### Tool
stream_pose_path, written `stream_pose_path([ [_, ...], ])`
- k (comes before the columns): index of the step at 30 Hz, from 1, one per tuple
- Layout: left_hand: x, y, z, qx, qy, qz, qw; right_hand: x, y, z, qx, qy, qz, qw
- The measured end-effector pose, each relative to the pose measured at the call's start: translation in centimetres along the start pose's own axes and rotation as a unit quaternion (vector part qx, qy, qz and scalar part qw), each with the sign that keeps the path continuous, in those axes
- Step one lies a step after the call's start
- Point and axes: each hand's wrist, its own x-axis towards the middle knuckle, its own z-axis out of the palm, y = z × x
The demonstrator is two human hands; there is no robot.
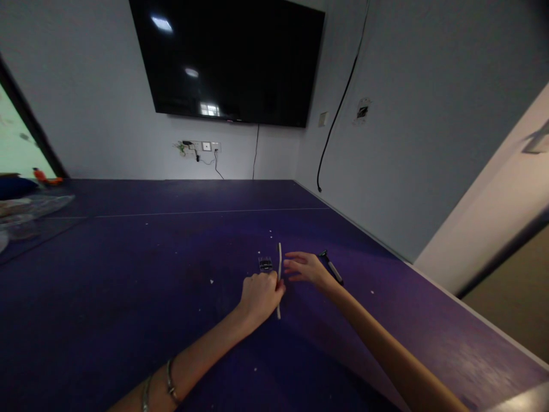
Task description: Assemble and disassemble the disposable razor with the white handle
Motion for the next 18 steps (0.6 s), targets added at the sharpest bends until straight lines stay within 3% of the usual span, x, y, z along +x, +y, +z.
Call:
stream_pose_path([
  [5,-0.2,0.7,0.4,-0.006,0.000,0.016,1.000,-0.5,0.1,1.4,0.013,0.008,0.016,1.000],
  [10,-0.2,1.1,0.5,-0.031,0.017,0.045,0.998,-0.5,0.3,0.4,-0.024,0.022,-0.012,0.999],
  [14,0.5,0.3,0.4,-0.053,0.078,0.127,0.987,-0.3,-0.7,-3.6,-0.059,0.065,-0.049,0.995],
  [18,2.8,-2.7,0.8,-0.047,0.087,0.138,0.985,0.5,-1.1,-10.5,-0.144,0.169,-0.075,0.972],
])
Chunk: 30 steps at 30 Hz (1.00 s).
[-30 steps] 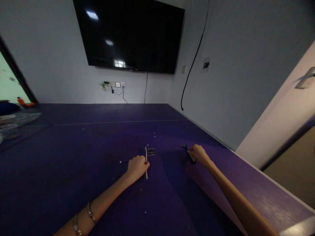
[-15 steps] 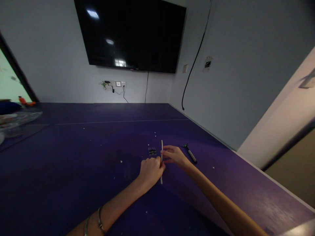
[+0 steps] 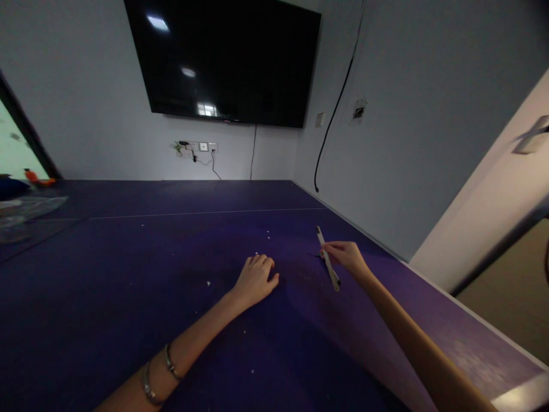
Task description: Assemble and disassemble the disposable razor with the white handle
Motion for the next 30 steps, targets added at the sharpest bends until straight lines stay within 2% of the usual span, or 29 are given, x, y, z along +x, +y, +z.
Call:
stream_pose_path([
  [2,0.7,-2.2,0.6,-0.005,-0.028,-0.019,0.999,1.3,1.5,-2.7,-0.113,0.036,-0.009,0.993],
  [4,1.2,-4.2,1.3,-0.020,-0.061,-0.034,0.997,2.1,2.9,-4.6,-0.258,0.053,-0.017,0.965],
  [6,1.6,-5.8,2.2,-0.037,-0.072,-0.038,0.996,2.5,4.1,-5.6,-0.320,0.051,-0.019,0.946],
  [9,1.9,-7.1,3.4,-0.052,-0.086,-0.046,0.994,2.5,5.2,-5.7,-0.349,0.032,-0.021,0.936],
  [15,1.9,-8.1,5.1,-0.056,-0.088,-0.045,0.994,2.7,6.5,-4.5,-0.394,0.003,-0.019,0.919],
  [19,2.0,-8.9,6.0,-0.081,-0.052,-0.017,0.995,3.3,7.2,-4.0,-0.421,0.003,-0.015,0.907],
  [24,2.1,-9.2,6.3,-0.124,-0.013,0.013,0.992,3.5,7.6,-3.8,-0.443,-0.001,-0.016,0.897],
  [30,2.1,-9.1,6.1,-0.177,-0.005,-0.005,0.984,2.9,6.9,-4.1,-0.450,-0.008,-0.020,0.893],
])
